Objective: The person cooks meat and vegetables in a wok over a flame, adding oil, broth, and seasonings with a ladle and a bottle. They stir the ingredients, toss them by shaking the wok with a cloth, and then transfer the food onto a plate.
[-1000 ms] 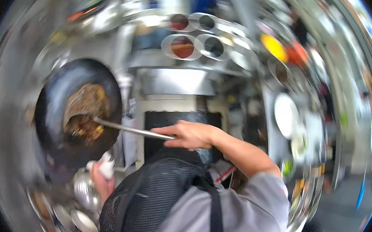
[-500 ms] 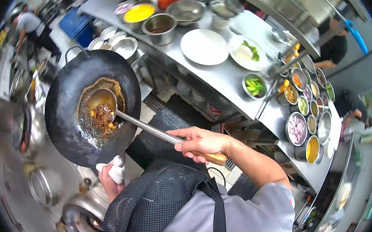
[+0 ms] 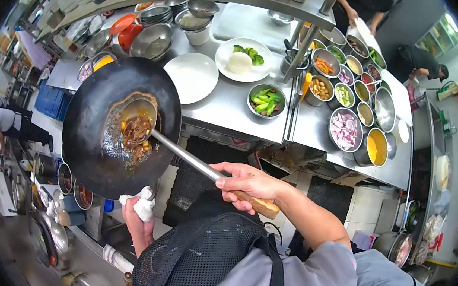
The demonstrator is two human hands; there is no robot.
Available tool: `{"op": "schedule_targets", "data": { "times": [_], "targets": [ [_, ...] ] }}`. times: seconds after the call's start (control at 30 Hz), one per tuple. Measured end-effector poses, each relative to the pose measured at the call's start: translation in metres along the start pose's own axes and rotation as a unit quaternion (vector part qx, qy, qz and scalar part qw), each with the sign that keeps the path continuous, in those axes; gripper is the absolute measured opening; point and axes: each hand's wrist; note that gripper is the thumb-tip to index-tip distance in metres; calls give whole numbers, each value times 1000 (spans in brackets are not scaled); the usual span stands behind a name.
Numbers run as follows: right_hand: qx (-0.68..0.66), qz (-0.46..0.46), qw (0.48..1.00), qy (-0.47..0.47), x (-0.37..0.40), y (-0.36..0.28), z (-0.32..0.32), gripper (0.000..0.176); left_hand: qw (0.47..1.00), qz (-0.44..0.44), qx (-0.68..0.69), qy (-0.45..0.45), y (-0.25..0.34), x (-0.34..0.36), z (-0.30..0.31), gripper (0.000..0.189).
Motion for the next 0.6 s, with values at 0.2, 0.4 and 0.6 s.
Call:
{"op": "schedule_targets", "data": {
  "times": [0.2,0.4,0.6],
  "targets": [
    [-84,50,994,49,4,-4,-10,62,1000,19,-5,-4,-6,-29,-34,11],
    [-100,116,984,90,-2,8,-22,56,995,27,13,-100,-20,-71,-31,22],
    [-149,192,962,127,1,8,-26,51,993,15,-22,-113,-15,-84,-65,24]
  ]
}}
Point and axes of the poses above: each hand's wrist, its own x-axis away from the middle knuckle, its own z-axis out of the back of the hand, y = z × x, and after that the axes turned 6 degrees about -y, right-handed
